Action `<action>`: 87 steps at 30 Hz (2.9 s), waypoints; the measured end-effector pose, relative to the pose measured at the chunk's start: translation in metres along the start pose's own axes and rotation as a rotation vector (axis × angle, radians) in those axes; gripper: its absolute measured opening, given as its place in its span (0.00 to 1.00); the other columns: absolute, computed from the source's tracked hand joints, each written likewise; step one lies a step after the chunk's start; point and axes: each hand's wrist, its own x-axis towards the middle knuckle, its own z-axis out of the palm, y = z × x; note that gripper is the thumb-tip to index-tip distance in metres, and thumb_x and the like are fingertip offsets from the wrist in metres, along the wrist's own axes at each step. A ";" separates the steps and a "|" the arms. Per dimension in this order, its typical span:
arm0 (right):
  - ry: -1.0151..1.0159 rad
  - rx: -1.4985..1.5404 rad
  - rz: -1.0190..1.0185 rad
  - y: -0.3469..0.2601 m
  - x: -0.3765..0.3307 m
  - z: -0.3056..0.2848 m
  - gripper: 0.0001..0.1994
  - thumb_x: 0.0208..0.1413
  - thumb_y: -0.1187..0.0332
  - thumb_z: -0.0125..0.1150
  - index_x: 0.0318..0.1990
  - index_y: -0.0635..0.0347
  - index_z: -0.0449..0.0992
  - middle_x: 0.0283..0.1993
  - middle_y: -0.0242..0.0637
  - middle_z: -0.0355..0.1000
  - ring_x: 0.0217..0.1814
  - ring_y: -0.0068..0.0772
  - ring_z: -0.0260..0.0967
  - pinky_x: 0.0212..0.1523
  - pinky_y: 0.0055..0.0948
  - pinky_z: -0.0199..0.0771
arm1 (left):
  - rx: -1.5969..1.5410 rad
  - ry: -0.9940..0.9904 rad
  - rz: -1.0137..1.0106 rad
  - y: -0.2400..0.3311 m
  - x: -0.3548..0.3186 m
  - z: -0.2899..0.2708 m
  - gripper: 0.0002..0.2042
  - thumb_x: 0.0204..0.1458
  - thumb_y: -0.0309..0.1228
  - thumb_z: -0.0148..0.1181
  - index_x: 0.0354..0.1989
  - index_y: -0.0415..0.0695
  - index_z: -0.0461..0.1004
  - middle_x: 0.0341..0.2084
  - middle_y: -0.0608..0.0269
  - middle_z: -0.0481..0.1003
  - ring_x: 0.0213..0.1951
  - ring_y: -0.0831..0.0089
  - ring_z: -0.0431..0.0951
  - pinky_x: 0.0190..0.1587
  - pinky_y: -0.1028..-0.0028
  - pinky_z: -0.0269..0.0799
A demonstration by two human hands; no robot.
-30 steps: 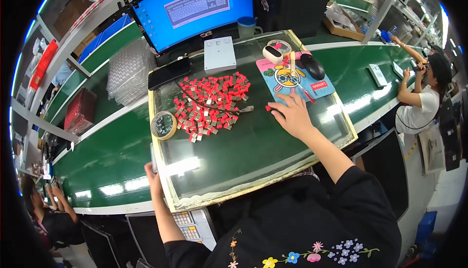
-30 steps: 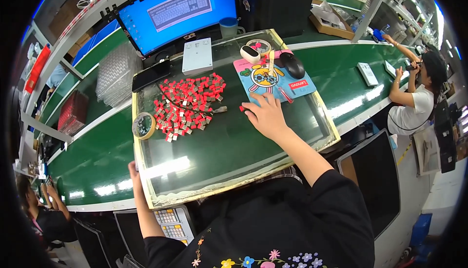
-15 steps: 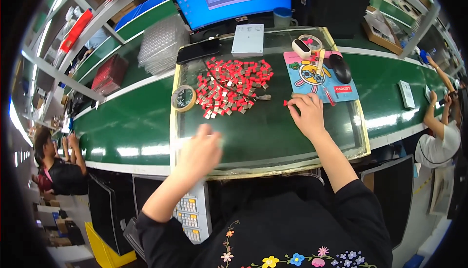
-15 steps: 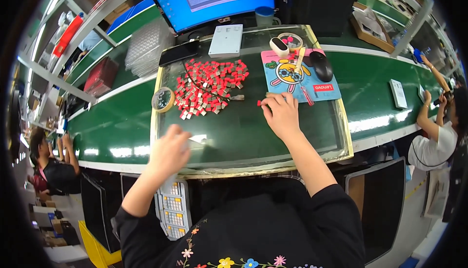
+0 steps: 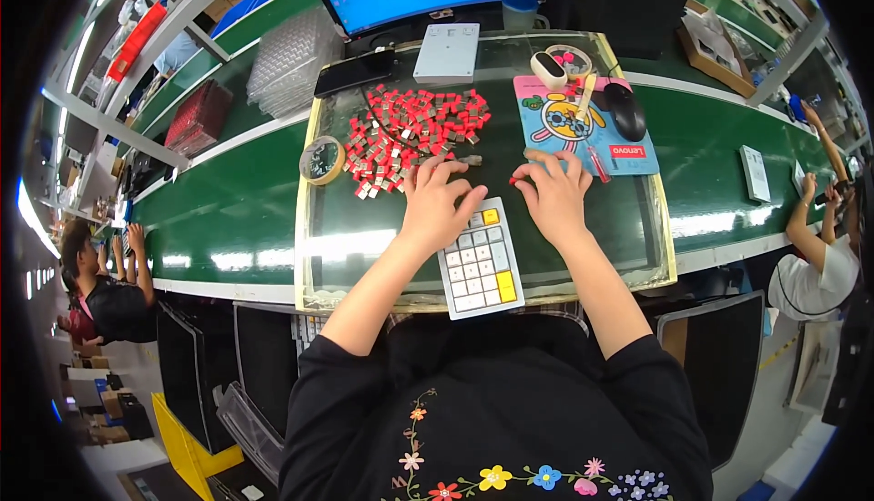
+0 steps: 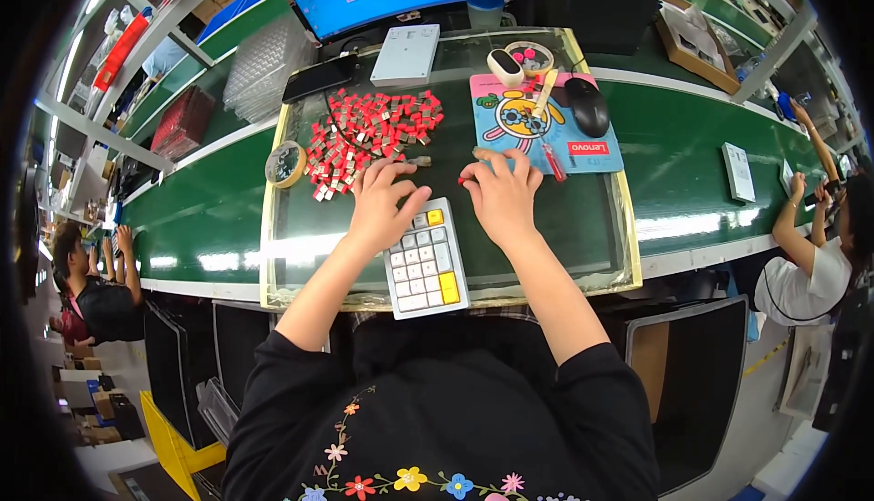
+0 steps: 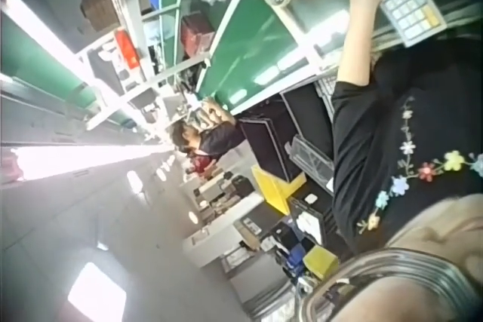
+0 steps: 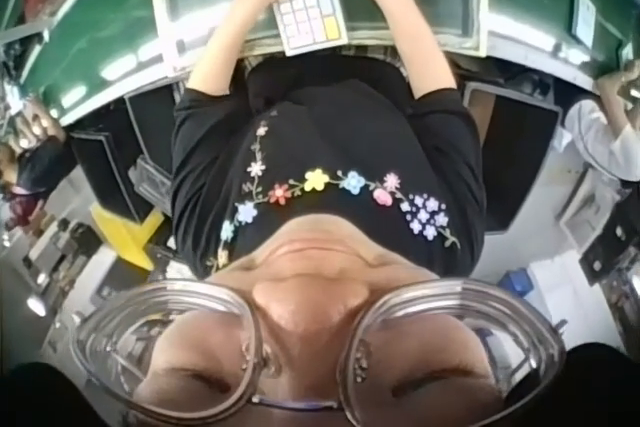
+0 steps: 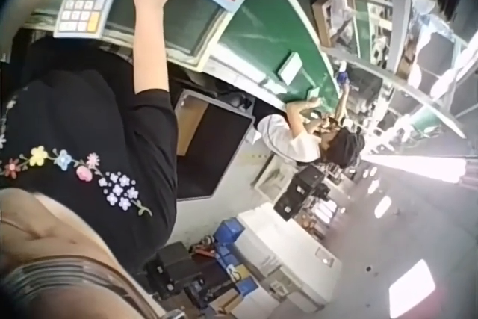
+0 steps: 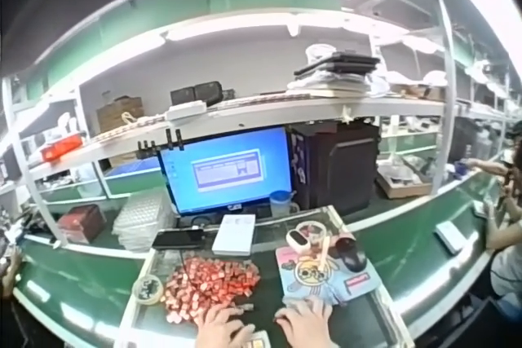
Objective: Assembling, inspecting, and packaging numeric keypads on a production line.
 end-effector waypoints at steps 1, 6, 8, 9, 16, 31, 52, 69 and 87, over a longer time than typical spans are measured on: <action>-0.008 0.004 -0.001 0.000 0.000 -0.001 0.07 0.43 0.66 0.62 0.33 0.45 0.74 0.48 0.20 0.68 0.52 0.38 0.54 0.50 0.40 0.49 | 0.000 -0.005 -0.008 -0.001 0.000 0.001 0.12 0.48 0.39 0.57 0.20 0.44 0.75 0.40 0.69 0.72 0.52 0.64 0.61 0.56 0.59 0.50; 0.036 0.062 -0.031 -0.002 -0.001 -0.007 0.08 0.43 0.70 0.62 0.33 0.48 0.74 0.39 0.18 0.71 0.48 0.31 0.58 0.50 0.35 0.51 | 0.059 0.053 -0.149 -0.001 -0.003 0.006 0.16 0.48 0.40 0.56 0.14 0.43 0.74 0.44 0.67 0.71 0.56 0.60 0.57 0.59 0.45 0.38; 0.074 0.235 -0.069 -0.005 -0.001 -0.009 0.10 0.43 0.72 0.61 0.35 0.49 0.74 0.35 0.19 0.72 0.44 0.28 0.60 0.48 0.31 0.52 | 0.067 0.066 -0.181 0.001 -0.003 0.003 0.17 0.48 0.40 0.55 0.13 0.43 0.74 0.45 0.67 0.70 0.56 0.58 0.56 0.59 0.45 0.36; 0.093 0.322 -0.087 -0.006 -0.002 -0.010 0.10 0.42 0.74 0.61 0.35 0.50 0.75 0.33 0.19 0.72 0.41 0.26 0.61 0.48 0.29 0.53 | 0.072 0.073 -0.197 0.002 -0.003 0.002 0.17 0.48 0.40 0.55 0.12 0.43 0.74 0.45 0.68 0.70 0.57 0.57 0.56 0.59 0.45 0.35; 0.113 0.571 -0.161 -0.015 0.001 -0.014 0.16 0.41 0.79 0.59 0.41 0.53 0.76 0.30 0.23 0.73 0.30 0.22 0.63 0.41 0.21 0.58 | -0.001 0.118 -0.246 -0.009 -0.013 0.005 0.18 0.47 0.41 0.55 0.12 0.42 0.74 0.46 0.69 0.70 0.59 0.55 0.52 0.60 0.43 0.31; -0.083 0.565 -0.355 -0.021 -0.004 -0.018 0.19 0.40 0.80 0.58 0.44 0.54 0.76 0.32 0.27 0.75 0.27 0.22 0.64 0.34 0.21 0.67 | -0.227 0.261 -0.192 -0.002 -0.006 -0.009 0.09 0.48 0.35 0.55 0.35 0.44 0.73 0.55 0.58 0.61 0.60 0.52 0.52 0.62 0.53 0.38; 0.079 0.586 -0.097 -0.020 -0.004 -0.002 0.15 0.48 0.79 0.57 0.45 0.58 0.74 0.38 0.33 0.76 0.30 0.26 0.73 0.27 0.19 0.70 | -0.473 -0.140 -0.167 0.041 -0.051 -0.003 0.36 0.41 0.36 0.60 0.62 0.50 0.52 0.66 0.47 0.35 0.65 0.39 0.30 0.62 0.48 0.40; 0.040 0.789 0.074 -0.020 -0.008 0.000 0.08 0.48 0.78 0.58 0.36 0.60 0.73 0.33 0.29 0.76 0.21 0.21 0.66 0.21 0.16 0.65 | -0.538 -0.052 -0.141 0.039 -0.058 0.003 0.37 0.41 0.36 0.57 0.63 0.47 0.51 0.66 0.47 0.35 0.65 0.38 0.29 0.62 0.47 0.36; 0.005 0.695 0.010 -0.023 -0.004 -0.009 0.09 0.46 0.78 0.60 0.37 0.59 0.75 0.33 0.29 0.76 0.20 0.20 0.65 0.20 0.16 0.63 | -0.507 -0.071 -0.159 0.039 -0.059 -0.002 0.36 0.41 0.36 0.57 0.62 0.49 0.52 0.65 0.47 0.38 0.65 0.40 0.34 0.62 0.48 0.39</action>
